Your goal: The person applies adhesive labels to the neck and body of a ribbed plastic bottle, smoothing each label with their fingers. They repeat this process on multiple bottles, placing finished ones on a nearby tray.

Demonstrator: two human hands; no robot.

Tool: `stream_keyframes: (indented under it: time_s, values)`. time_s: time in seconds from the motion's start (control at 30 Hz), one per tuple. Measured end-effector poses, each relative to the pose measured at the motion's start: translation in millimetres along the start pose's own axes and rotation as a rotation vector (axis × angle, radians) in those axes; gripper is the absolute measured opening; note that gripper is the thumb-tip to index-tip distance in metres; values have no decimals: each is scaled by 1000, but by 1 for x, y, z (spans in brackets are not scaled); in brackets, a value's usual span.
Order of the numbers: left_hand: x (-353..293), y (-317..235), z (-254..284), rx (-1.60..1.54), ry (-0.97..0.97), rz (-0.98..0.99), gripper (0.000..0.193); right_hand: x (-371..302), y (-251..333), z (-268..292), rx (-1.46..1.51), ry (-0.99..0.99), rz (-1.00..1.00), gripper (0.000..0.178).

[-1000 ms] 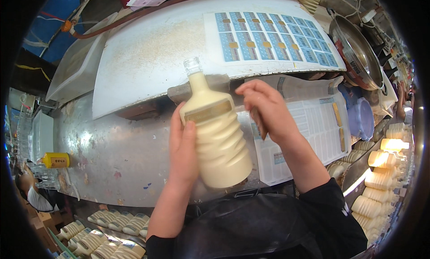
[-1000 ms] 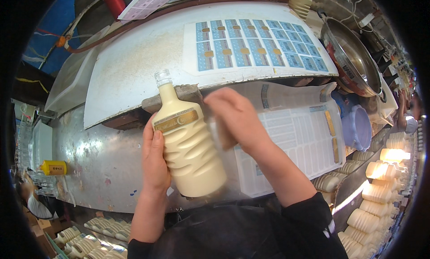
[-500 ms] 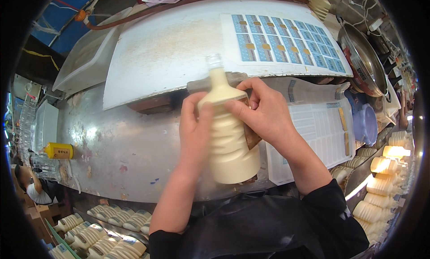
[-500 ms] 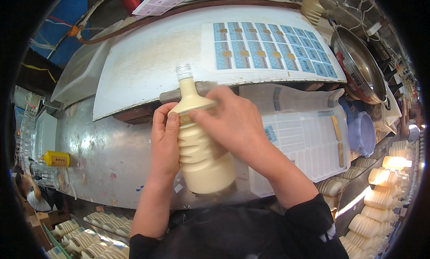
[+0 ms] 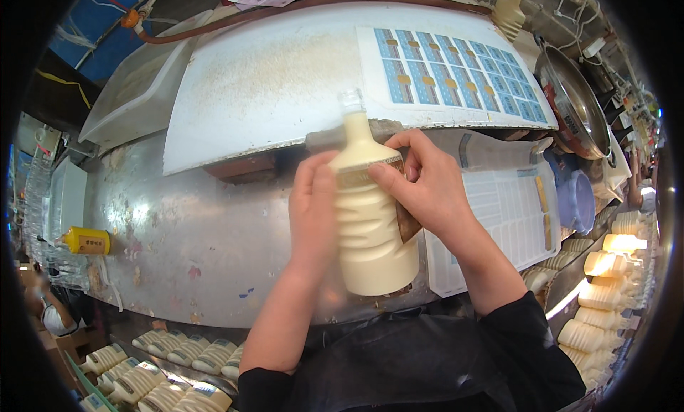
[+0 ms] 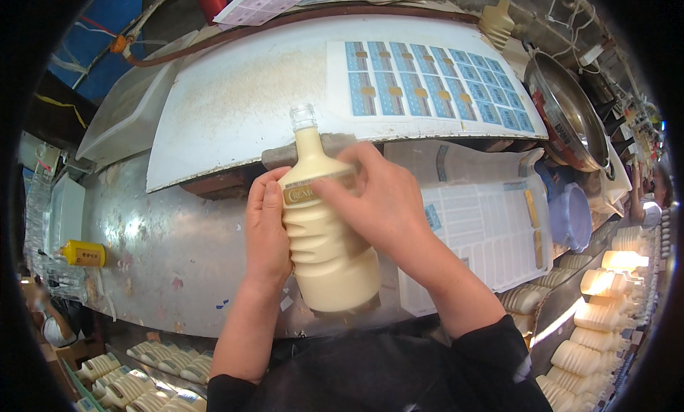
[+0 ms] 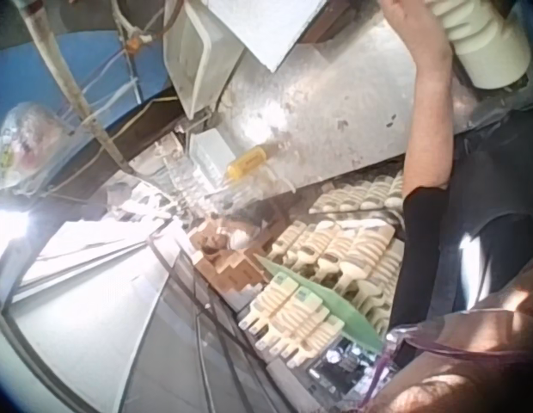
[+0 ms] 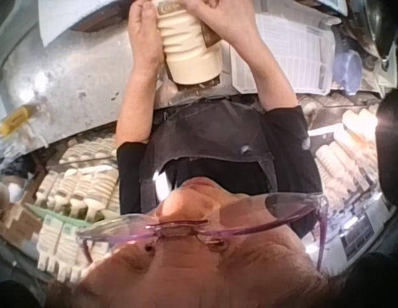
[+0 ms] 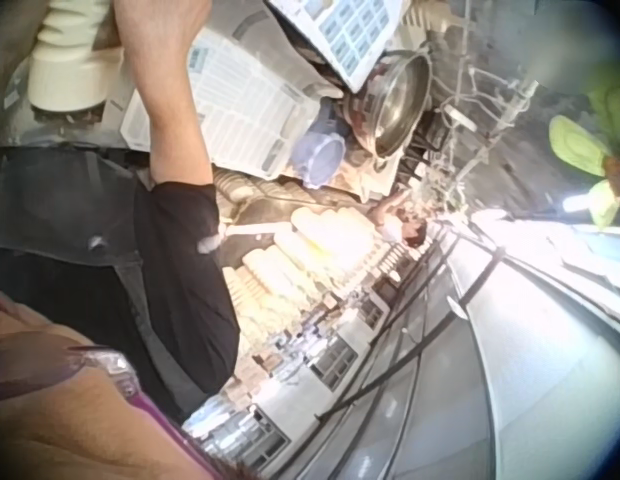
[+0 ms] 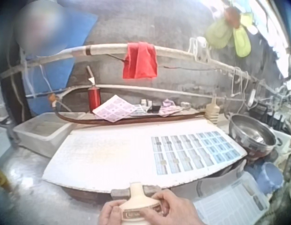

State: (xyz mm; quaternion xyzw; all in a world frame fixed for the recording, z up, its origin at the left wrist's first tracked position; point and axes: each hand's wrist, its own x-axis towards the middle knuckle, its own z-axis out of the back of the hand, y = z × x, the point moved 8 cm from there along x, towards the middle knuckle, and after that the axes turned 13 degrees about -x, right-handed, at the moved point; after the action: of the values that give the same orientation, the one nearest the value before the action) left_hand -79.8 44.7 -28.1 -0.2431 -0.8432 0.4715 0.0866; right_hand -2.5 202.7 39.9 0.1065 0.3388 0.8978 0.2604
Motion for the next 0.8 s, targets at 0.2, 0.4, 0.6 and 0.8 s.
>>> stream_keyframes:
  time_s: [0.2,0.4,0.6,0.8]
  values:
    - [-2,3,-2,-92,-25,91,32,0,4,1,21,24,-13,46]
    - [1,4,-3,149,35,22,35,-1,3,0,21,30,-20,46]
    - [-2,5,-3,-99,21,61,32,-1,2,-2,13,27,-26,45]
    - [-5,10,9,-262,-68,143,37,-2,-2,-3,36,-3,-10,44]
